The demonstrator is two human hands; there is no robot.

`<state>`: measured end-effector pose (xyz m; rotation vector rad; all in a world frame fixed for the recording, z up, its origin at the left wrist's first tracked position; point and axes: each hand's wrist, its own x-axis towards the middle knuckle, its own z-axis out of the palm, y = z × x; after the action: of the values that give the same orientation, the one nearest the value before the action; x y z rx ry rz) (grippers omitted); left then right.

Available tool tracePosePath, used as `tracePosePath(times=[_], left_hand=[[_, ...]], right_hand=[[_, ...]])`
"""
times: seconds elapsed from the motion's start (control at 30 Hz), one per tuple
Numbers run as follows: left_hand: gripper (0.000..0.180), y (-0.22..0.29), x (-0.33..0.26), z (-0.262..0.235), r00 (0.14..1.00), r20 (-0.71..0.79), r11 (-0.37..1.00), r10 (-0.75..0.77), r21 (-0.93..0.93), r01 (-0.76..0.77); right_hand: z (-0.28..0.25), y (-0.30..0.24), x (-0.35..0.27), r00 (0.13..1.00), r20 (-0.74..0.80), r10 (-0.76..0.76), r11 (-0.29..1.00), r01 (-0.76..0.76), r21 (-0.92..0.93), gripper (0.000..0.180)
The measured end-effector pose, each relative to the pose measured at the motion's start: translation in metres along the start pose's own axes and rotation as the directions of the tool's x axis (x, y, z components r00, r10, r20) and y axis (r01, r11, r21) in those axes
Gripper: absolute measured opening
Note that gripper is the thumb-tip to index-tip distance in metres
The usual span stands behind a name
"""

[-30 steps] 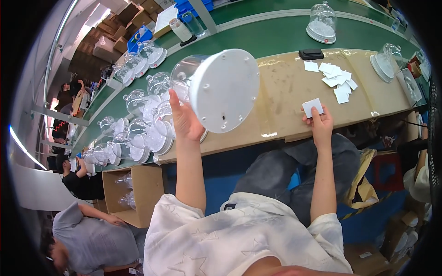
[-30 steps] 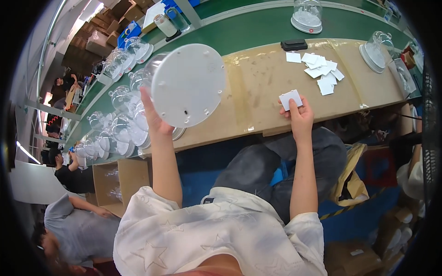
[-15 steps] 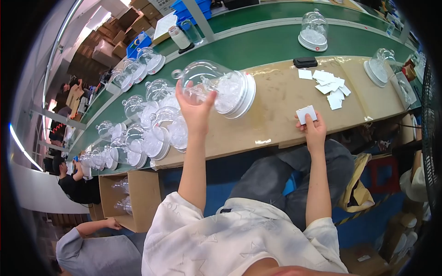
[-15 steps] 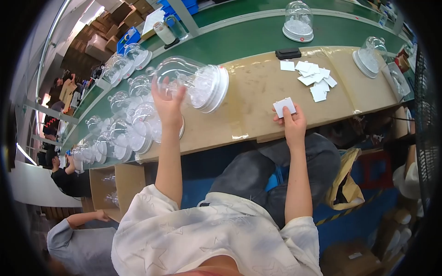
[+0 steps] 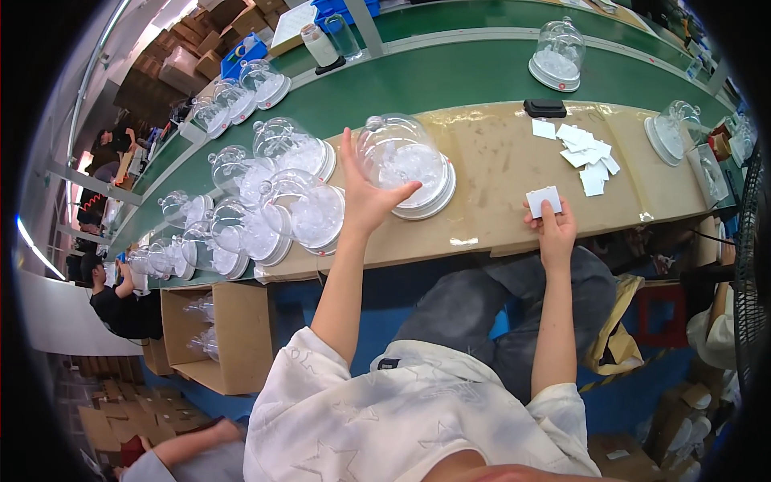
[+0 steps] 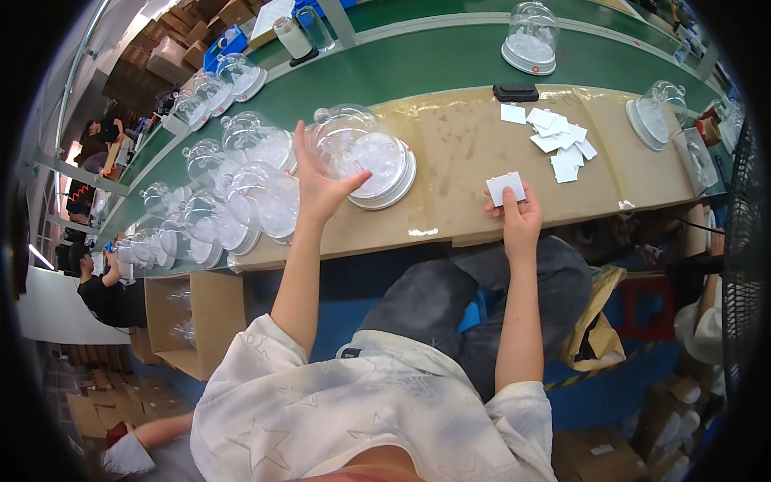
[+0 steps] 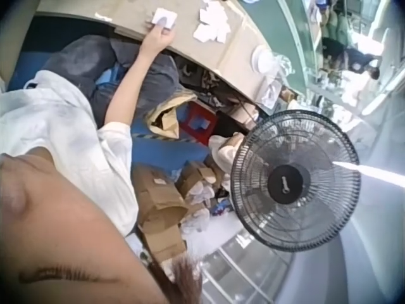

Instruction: Assembling battery covers onto small decorative light fixtures at a factory workbench.

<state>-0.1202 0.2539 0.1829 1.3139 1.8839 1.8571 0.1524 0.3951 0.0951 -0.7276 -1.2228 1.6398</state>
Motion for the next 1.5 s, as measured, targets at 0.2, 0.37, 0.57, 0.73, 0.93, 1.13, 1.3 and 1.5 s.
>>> tracePosePath(times=[0.2,0.37,0.57,0.73,0.93,1.13,1.3,1.5], left_hand=[[0.133,-0.005,-0.004,0.007,0.994,0.099,0.990,0.049,0.130,-0.061],[0.133,-0.031,-0.011,0.000,0.993,0.088,0.995,0.081,-0.074,-0.074],[0.131,-0.042,-0.024,0.001,0.995,0.092,0.986,-0.029,-0.161,0.043],[0.132,-0.045,-0.026,0.000,0.996,0.062,0.993,-0.057,-0.096,0.062],[0.134,-0.026,-0.017,0.005,0.999,0.046,0.997,-0.009,0.075,0.005],[0.135,-0.019,-0.037,0.005,0.996,0.023,0.995,0.090,0.036,-0.091],[0.129,-0.036,-0.051,0.001,0.975,0.092,0.979,0.202,-0.025,-0.201],[0.114,-0.040,-0.060,0.004,0.975,0.006,0.962,0.223,-0.162,-0.219]], right_hand=[[-0.002,0.000,0.000,1.000,-0.009,-0.013,1.000,0.013,-0.016,0.017],[-0.001,0.004,0.002,1.000,-0.003,-0.002,1.000,0.002,-0.020,0.019],[0.002,0.004,0.001,0.999,-0.047,0.007,0.999,-0.009,-0.039,0.020],[0.004,0.005,0.000,0.995,-0.099,-0.018,0.998,0.012,-0.056,0.021],[0.008,0.005,0.001,0.992,-0.120,-0.040,0.996,0.030,-0.083,0.020],[0.006,0.007,-0.002,0.990,-0.134,-0.039,0.996,0.028,-0.088,0.020],[0.008,0.006,0.000,0.990,-0.137,-0.039,0.996,0.028,-0.080,0.021],[0.008,0.006,0.000,0.992,-0.122,-0.041,0.997,0.033,-0.069,0.021]])
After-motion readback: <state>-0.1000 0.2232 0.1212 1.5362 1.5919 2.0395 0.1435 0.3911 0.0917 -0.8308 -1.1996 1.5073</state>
